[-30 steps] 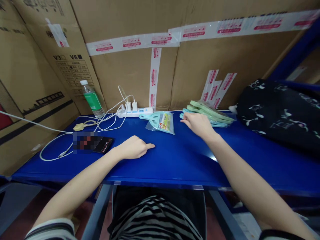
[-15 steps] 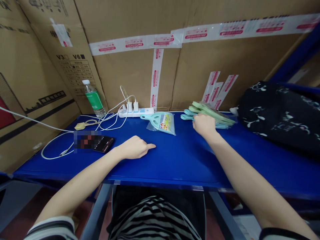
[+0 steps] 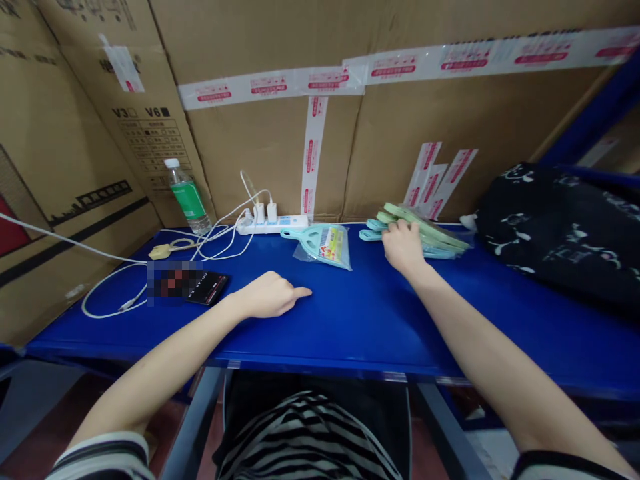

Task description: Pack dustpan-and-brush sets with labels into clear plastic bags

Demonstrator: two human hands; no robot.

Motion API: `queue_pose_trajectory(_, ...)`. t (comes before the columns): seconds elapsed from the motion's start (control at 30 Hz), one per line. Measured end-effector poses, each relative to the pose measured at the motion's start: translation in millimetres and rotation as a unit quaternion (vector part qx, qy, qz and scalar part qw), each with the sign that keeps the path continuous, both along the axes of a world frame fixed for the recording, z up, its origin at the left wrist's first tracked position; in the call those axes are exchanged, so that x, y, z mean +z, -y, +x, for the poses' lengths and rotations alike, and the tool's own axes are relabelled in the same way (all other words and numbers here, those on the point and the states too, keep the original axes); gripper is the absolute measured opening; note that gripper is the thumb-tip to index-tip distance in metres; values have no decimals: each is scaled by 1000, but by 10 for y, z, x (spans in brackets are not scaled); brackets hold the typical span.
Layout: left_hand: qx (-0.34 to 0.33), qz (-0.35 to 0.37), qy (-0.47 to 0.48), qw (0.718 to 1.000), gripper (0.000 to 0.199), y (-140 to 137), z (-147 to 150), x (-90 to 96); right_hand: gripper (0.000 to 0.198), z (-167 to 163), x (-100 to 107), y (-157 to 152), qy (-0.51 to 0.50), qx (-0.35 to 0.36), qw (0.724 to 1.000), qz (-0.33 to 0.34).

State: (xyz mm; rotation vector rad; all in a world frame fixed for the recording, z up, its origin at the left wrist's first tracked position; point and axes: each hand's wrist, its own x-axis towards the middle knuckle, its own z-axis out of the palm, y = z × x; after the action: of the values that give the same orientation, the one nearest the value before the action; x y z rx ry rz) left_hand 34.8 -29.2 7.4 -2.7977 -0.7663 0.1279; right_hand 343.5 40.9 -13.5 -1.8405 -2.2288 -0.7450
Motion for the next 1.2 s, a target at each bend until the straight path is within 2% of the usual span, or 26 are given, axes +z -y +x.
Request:
queue_pose_trajectory(0.4, -6, 11, -1, 1000, 35, -6, -8, -12, 31, -278, 84, 114, 10, 40, 999, -33)
queue_pose_trajectory(0.53, -4, 9, 2, 1000, 35, -13, -18, -22, 30, -348, 169, 201, -34, 72, 996, -35)
queue_pose_trajectory(0.63, -10, 6, 21, 1000, 36, -21, -24, -35, 29, -263, 296, 282, -95, 92, 991, 11)
queue_pose_trajectory(0.7, -13, 3, 28, 1000, 36, -21, -23, -38, 32, -145, 369, 310, -139, 65, 984, 93)
queue_pose_trajectory(0.77, -11, 2, 24, 1000, 36, -18, -20, -35, 38, -17, 389, 300, -154, 16, 978, 140)
queue_pose_trajectory(0.83, -7, 1, 13, 1000, 36, -13, -14, -27, 56, 79, 344, 254, -148, -19, 982, 115)
queue_pose_trajectory(0.9, -3, 1, 5, 1000, 36, -8, -10, -19, 71, 117, 254, 195, -129, -25, 989, 61)
queue_pose_trajectory(1.0, -1, 0, 8, 1000, 36, -4, -8, -17, 85, 87, 113, 130, -95, -37, 995, 19)
queue_pose_trajectory(1.2, -5, -2, 18, 1000, 37, -4, -12, -22, 94, -36, -11, 113, -65, -38, 996, 46)
